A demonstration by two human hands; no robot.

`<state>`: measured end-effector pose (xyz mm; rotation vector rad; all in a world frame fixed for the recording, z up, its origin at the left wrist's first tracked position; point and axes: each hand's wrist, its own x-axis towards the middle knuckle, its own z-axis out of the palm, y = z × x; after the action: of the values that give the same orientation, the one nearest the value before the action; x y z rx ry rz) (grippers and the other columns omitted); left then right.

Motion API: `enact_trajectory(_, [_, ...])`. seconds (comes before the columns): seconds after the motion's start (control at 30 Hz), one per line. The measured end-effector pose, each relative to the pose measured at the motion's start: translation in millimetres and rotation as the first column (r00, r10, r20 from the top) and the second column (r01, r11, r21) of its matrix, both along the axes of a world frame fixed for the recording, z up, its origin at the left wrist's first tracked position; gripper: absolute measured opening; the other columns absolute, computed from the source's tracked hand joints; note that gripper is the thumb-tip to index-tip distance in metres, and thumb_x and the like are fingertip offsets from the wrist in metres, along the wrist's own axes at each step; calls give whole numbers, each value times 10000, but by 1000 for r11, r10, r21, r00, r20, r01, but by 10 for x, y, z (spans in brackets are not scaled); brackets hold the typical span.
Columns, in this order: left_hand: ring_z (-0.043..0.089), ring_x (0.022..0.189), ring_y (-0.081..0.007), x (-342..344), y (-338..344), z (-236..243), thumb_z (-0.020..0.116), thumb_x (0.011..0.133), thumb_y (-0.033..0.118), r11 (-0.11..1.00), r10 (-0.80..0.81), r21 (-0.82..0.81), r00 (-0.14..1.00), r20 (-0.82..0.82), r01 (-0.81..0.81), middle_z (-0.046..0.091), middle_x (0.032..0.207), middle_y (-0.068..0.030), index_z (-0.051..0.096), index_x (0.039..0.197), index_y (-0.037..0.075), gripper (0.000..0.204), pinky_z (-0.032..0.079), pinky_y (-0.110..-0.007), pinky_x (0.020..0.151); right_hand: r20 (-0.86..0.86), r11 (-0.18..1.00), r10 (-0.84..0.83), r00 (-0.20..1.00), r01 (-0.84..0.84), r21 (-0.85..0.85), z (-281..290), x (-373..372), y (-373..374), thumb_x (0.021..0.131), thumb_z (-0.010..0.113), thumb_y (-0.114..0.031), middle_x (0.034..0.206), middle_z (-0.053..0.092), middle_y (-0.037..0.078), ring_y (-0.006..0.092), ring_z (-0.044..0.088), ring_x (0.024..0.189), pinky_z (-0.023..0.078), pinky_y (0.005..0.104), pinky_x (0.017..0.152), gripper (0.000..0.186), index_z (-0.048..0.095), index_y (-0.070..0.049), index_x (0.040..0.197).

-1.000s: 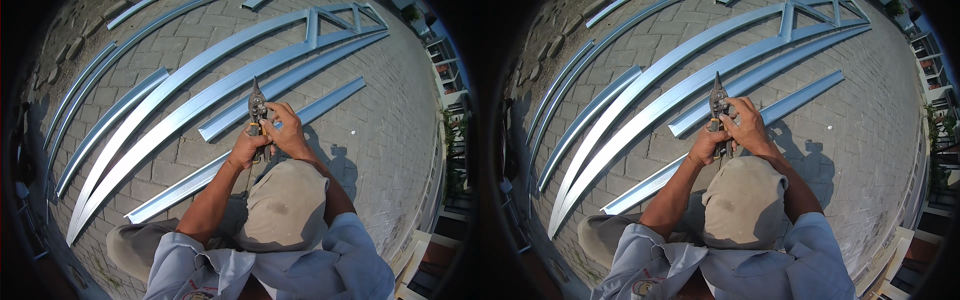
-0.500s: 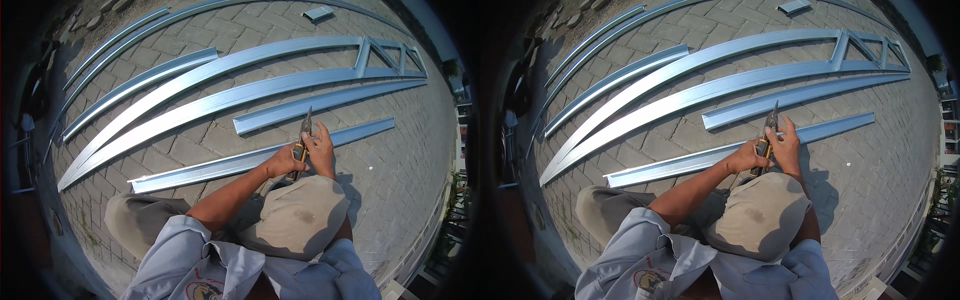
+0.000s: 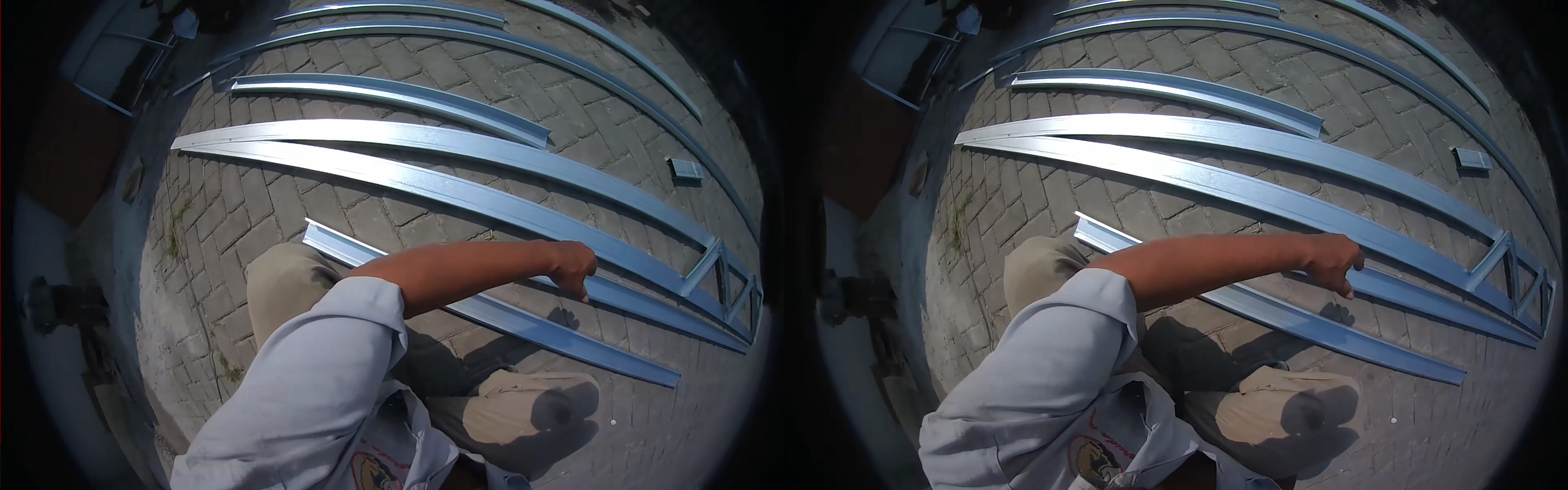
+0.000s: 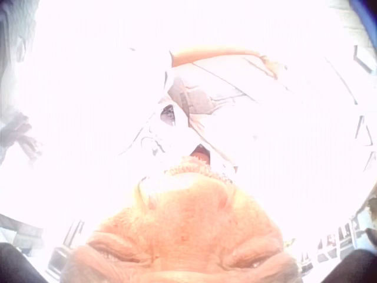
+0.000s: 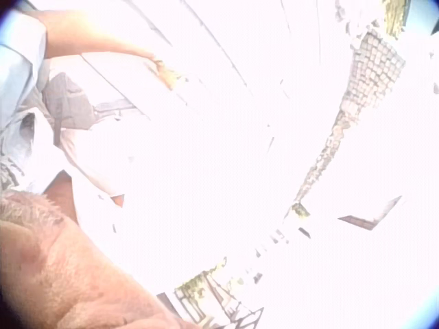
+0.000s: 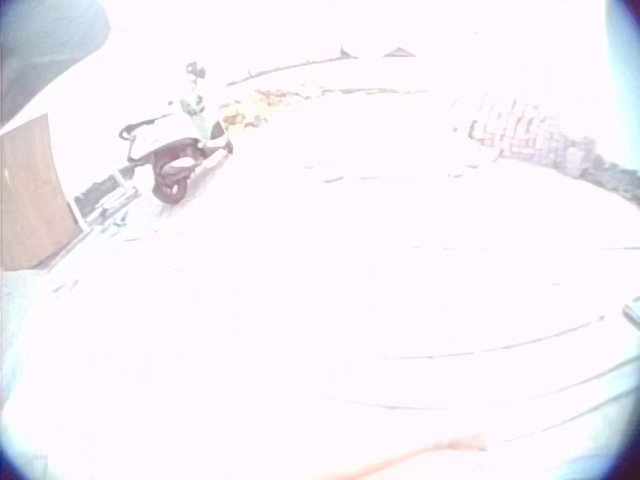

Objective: Measuring and cutting metal studs for renovation work using a tape measure and aviation snips.

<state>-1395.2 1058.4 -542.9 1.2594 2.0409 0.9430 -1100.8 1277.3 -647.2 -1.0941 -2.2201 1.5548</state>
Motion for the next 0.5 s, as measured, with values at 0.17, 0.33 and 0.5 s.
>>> enact_trajectory(0.17, [653,899,-390,-1355,-954,49,769,725,393,940,-66,-335,937,-344,-57,682,922,-214,689,971,-8,477,507,-446,801,68,998,-48,997,46,40,372,-35,109,936,627,-223,1144,595,115,179,607,919,491,296,789,545,424,20,1380])
enact_trajectory(0.33, [644,976,-391,-1949,-2232,-448,775,709,378,834,383,-271,858,-343,-481,672,1034,-237,672,1085,-16,554,516,-428,848,52,990,-141,989,142,-12,1086,-117,293,957,603,-256,1159,597,107,188,615,907,497,310,798,524,438,10,1376])
enact_trajectory(0.5, [624,993,-413,-2198,-3024,-1030,664,720,200,620,674,-161,626,-392,-768,656,997,-276,663,979,-44,356,506,-448,881,104,-39,-786,609,119,-992,2170,-217,52,938,606,-289,1167,601,130,205,609,958,480,352,863,551,456,16,1371])
